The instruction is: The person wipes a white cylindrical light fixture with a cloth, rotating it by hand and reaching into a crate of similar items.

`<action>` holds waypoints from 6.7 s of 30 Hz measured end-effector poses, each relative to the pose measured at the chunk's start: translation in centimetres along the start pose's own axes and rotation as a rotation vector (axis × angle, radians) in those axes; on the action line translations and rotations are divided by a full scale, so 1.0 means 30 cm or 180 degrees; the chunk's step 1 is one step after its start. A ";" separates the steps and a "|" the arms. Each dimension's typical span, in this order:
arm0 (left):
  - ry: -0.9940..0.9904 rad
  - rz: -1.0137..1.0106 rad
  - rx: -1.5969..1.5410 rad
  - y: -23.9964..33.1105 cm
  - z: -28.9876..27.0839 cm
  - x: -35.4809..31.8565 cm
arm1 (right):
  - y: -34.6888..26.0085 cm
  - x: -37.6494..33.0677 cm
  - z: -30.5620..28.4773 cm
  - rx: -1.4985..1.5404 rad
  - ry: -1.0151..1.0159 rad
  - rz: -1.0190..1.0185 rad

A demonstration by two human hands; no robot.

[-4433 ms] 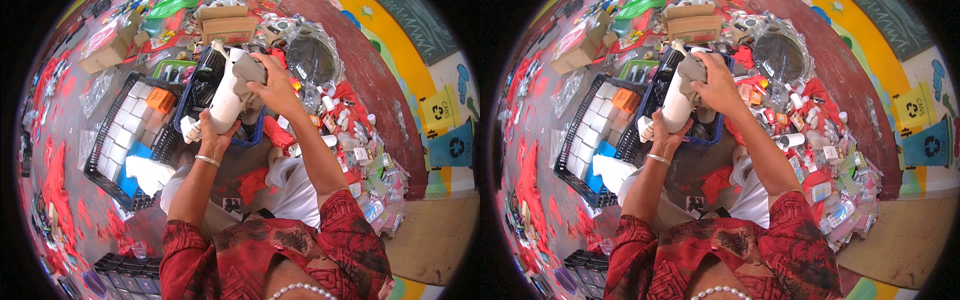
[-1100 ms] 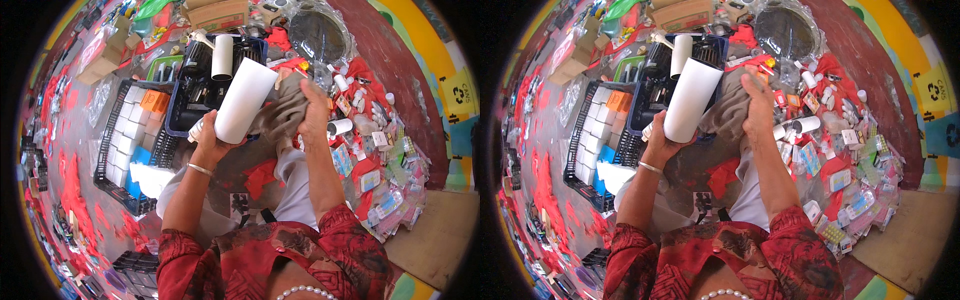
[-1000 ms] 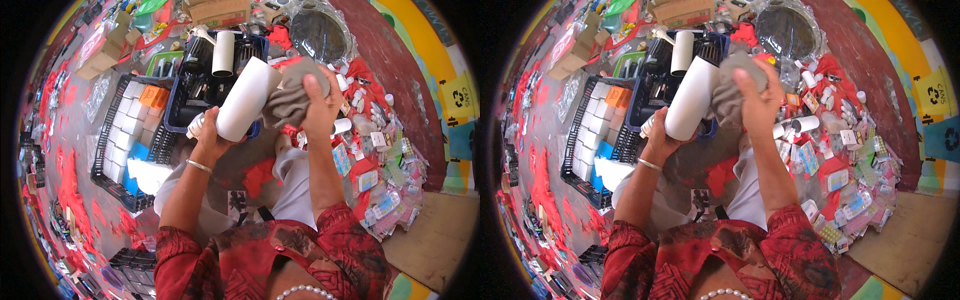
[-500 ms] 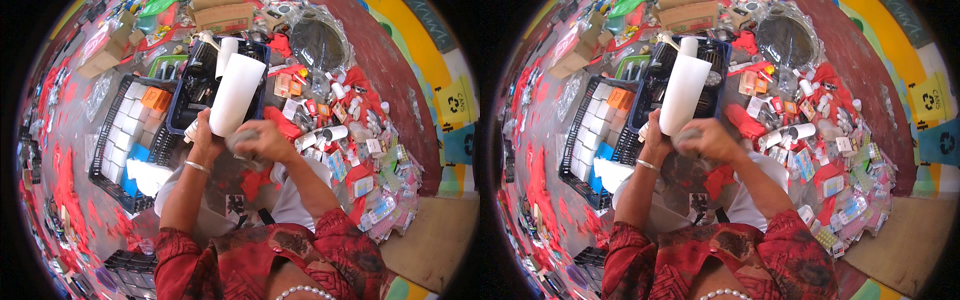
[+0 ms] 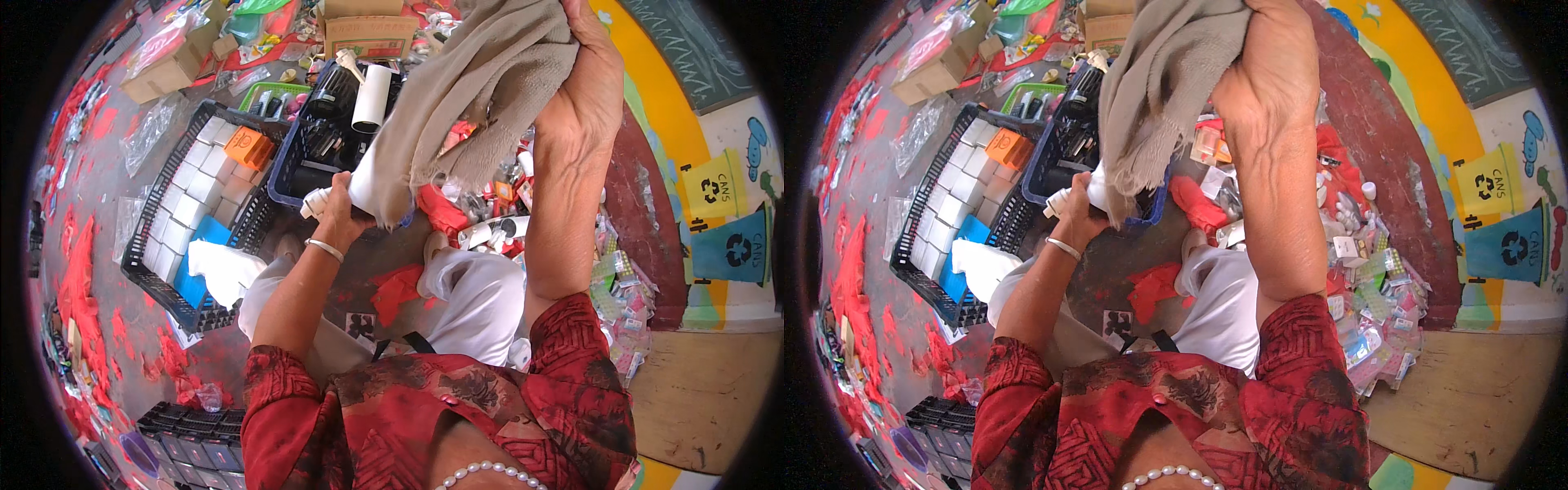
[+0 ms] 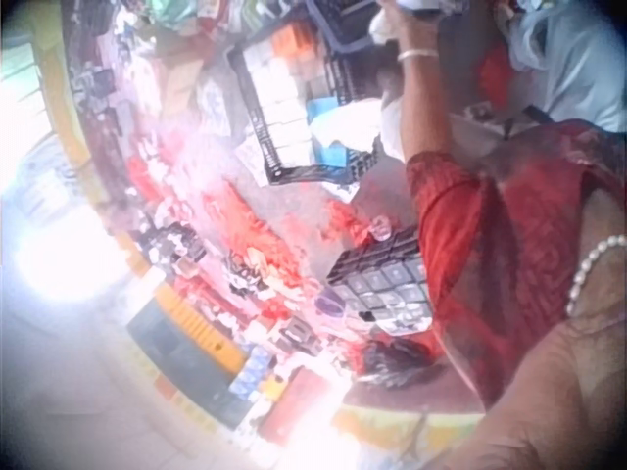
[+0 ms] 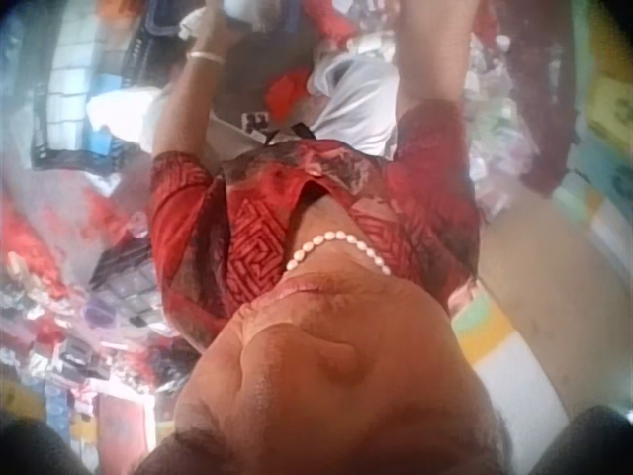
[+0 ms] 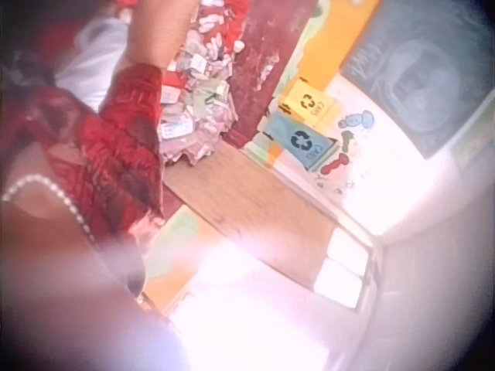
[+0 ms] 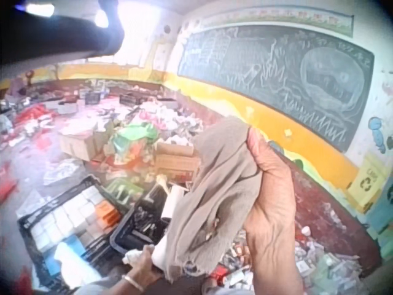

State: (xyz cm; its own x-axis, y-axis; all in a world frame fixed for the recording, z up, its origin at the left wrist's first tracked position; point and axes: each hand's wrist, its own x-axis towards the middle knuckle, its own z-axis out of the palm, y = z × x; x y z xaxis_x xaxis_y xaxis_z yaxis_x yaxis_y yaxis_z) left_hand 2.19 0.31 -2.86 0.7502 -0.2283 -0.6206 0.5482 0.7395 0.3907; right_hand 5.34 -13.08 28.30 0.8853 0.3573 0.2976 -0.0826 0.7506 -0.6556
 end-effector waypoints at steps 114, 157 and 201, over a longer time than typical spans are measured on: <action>-0.0714 0.1267 -0.0262 0.145 -0.013 0.003 | 0.285 -0.395 -0.617 -0.3491 -0.1137 0.0648; 0.0112 0.1609 0.1945 0.021 0.132 -0.074 | 0.325 -0.224 -0.766 -0.5022 0.1085 -0.0045; -0.0516 0.1625 0.0195 0.125 -0.157 0.095 | 0.346 -0.356 -0.668 -0.3103 -0.0876 0.1018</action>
State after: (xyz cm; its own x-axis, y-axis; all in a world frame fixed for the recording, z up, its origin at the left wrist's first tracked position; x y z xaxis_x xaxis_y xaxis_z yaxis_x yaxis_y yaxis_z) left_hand 4.65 5.42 -6.37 0.9717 0.0520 -0.2303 0.1159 0.7447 0.6572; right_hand 4.20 -20.24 4.41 0.7432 0.6643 0.0798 0.2173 -0.1268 -0.9678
